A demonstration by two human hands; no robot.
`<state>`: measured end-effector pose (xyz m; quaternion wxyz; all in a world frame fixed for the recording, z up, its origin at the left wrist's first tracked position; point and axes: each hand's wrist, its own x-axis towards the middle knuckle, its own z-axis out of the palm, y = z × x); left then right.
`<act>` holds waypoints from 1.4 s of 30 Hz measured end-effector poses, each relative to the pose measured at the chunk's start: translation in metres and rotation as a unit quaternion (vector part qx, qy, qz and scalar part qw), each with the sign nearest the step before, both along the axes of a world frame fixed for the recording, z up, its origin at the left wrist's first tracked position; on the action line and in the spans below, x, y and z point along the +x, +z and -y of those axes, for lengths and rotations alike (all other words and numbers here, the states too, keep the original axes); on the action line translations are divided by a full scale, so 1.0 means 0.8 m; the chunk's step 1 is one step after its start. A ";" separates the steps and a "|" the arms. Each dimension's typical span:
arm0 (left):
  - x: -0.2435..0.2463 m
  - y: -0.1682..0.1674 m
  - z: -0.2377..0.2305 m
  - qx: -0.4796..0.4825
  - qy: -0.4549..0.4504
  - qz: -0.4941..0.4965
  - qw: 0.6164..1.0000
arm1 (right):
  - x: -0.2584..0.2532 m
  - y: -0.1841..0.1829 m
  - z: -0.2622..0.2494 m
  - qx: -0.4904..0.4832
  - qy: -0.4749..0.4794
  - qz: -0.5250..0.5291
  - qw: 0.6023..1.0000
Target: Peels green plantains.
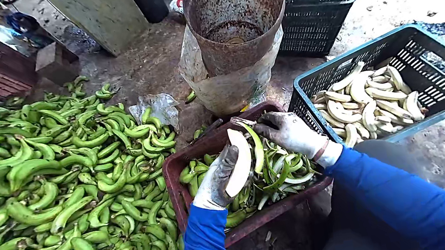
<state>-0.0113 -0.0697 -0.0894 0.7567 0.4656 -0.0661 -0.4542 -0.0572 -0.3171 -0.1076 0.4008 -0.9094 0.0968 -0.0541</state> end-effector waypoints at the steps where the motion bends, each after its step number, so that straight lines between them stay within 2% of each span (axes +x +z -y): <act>1: -0.002 0.002 0.004 0.006 0.043 0.018 0.999 | -0.003 0.004 0.000 -0.001 -0.019 0.005 1.000; 4: 0.002 0.003 0.012 0.002 0.202 -0.021 0.979 | -0.017 0.015 -0.006 -0.007 -0.039 0.045 0.998; 6: 0.008 0.000 0.009 -0.029 0.270 -0.057 0.961 | -0.029 0.012 -0.014 -0.006 -0.038 0.074 0.996; 9: 0.014 -0.003 0.006 -0.104 0.321 -0.060 0.939 | -0.042 -0.003 -0.030 0.006 0.013 0.126 0.992; 13: 0.010 -0.003 0.004 -0.079 0.332 -0.018 0.940 | -0.043 -0.016 -0.048 -0.034 0.094 0.163 0.982; 16: 0.006 0.001 0.006 -0.065 0.306 -0.044 0.949 | -0.039 -0.016 -0.045 -0.034 0.120 0.187 0.974; 20: 0.012 0.007 -0.002 -0.057 0.215 -0.058 0.973 | -0.036 -0.010 -0.036 -0.054 0.158 0.213 0.963; 24: 0.006 0.001 -0.007 -0.051 0.108 -0.059 0.991 | -0.030 -0.007 -0.032 -0.043 0.149 0.216 0.964; 26: 0.000 -0.002 -0.011 -0.068 0.035 -0.023 0.997 | -0.023 -0.001 -0.024 -0.010 0.128 0.157 0.979; 29: -0.005 0.001 -0.011 -0.100 -0.074 0.014 0.992 | -0.009 0.005 -0.001 0.044 0.089 0.004 0.995; 31: -0.004 0.002 -0.007 -0.104 -0.102 0.016 0.989 | -0.004 -0.003 0.016 0.036 0.059 -0.080 0.994; 34: -0.004 0.010 -0.004 -0.054 -0.033 0.075 0.995 | -0.011 -0.004 0.022 0.010 0.012 -0.095 0.995; 37: 0.002 0.015 -0.006 -0.021 0.094 0.085 0.992 | -0.026 0.001 0.013 -0.016 0.001 -0.031 0.999; 39: 0.008 0.012 -0.009 -0.036 0.172 0.045 0.983 | -0.038 -0.002 0.001 -0.008 0.029 0.052 0.998; 42: 0.017 0.009 -0.008 -0.098 0.223 -0.036 0.969 | -0.046 -0.009 -0.015 -0.010 0.115 0.142 0.983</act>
